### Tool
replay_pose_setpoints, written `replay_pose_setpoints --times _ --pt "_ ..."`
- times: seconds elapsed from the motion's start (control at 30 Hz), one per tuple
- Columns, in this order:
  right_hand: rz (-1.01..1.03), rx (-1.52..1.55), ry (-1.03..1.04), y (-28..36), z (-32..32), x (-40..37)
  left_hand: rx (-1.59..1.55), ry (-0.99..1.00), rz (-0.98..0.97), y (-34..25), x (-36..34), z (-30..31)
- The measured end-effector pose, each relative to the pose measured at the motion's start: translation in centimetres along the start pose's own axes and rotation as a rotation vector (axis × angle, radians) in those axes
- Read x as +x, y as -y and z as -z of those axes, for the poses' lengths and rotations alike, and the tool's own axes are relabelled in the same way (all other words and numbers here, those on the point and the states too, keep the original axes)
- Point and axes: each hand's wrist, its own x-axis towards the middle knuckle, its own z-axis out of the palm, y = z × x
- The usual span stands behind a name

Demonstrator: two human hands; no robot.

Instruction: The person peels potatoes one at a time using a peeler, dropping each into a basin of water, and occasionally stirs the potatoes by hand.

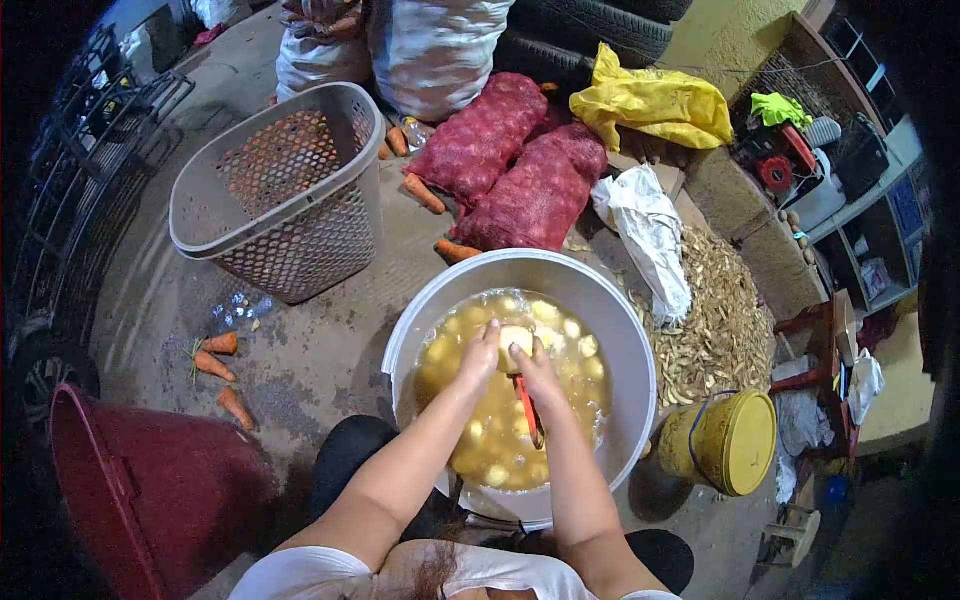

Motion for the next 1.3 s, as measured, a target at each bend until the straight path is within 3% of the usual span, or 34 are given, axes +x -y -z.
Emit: replay_pose_setpoints --times 0.07,0.13,0.3,0.37,0.4,0.47,0.5,0.53,0.63,0.77,0.87,0.93,1.0,1.07,1.13,1.17,1.2,1.3 --pt "0.028 -0.039 -0.093 -1.2 0.1 0.8 -0.057 0.063 -0.024 -0.2 0.1 0.0" --pt "-0.308 0.159 0.035 3.2 1.0 -0.7 0.007 0.058 0.070 -1.1 -0.3 -0.4" --pt "-0.238 0.240 0.155 0.2 1.8 0.0 -0.092 -0.003 0.147 -0.4 0.1 -0.7" --pt "0.108 -0.114 0.077 -1.0 0.9 -0.3 -0.063 -0.004 0.128 1.1 0.6 -0.5" --pt "0.105 -0.113 0.077 -0.5 1.0 -0.5 -0.053 0.029 0.113 0.7 0.3 -0.5" --pt "0.008 -0.053 0.037 0.7 1.2 -1.0 -0.044 0.062 0.096 -0.4 0.0 -0.2" --pt "-0.046 -0.038 -0.039 -5.0 1.3 1.7 -0.033 0.181 0.212 -1.7 -0.4 0.1" --pt "-0.046 -0.037 -0.041 -3.0 1.6 1.0 -0.021 0.300 0.328 -2.9 -0.9 0.3" --pt "-0.232 0.204 0.047 1.9 2.6 -0.9 -0.082 0.392 0.394 -3.2 -0.8 0.8" --pt "-0.453 0.377 -0.080 0.1 5.3 0.1 -0.324 0.436 0.545 -4.1 -1.4 1.3" --pt "-0.577 0.660 -0.170 -2.7 7.8 1.4 -0.487 0.569 0.505 -2.3 -0.3 2.2" --pt "-0.583 0.724 -0.147 -3.2 9.1 1.2 -0.415 0.583 0.472 -2.6 -0.7 2.0" --pt "-0.484 0.642 0.029 -3.1 10.0 1.3 -0.343 0.595 0.443 -3.1 -1.4 1.6" --pt "-0.442 0.725 -0.050 -2.5 10.1 1.8 -0.034 0.570 0.286 -4.0 -2.2 0.8" --pt "-0.209 0.679 -0.319 -1.6 10.1 2.4 -0.008 0.597 0.222 -3.3 -2.4 0.4" --pt "-0.108 0.488 -0.388 -0.9 10.3 2.1 0.012 0.621 0.153 -2.9 -2.5 0.2" --pt "-0.110 0.492 -0.396 0.2 10.1 2.1 0.017 0.627 0.158 -2.9 -2.6 0.1" --pt "-0.018 0.013 -0.670 1.3 9.9 2.8 -0.012 0.665 0.262 -3.1 -3.2 -0.1"
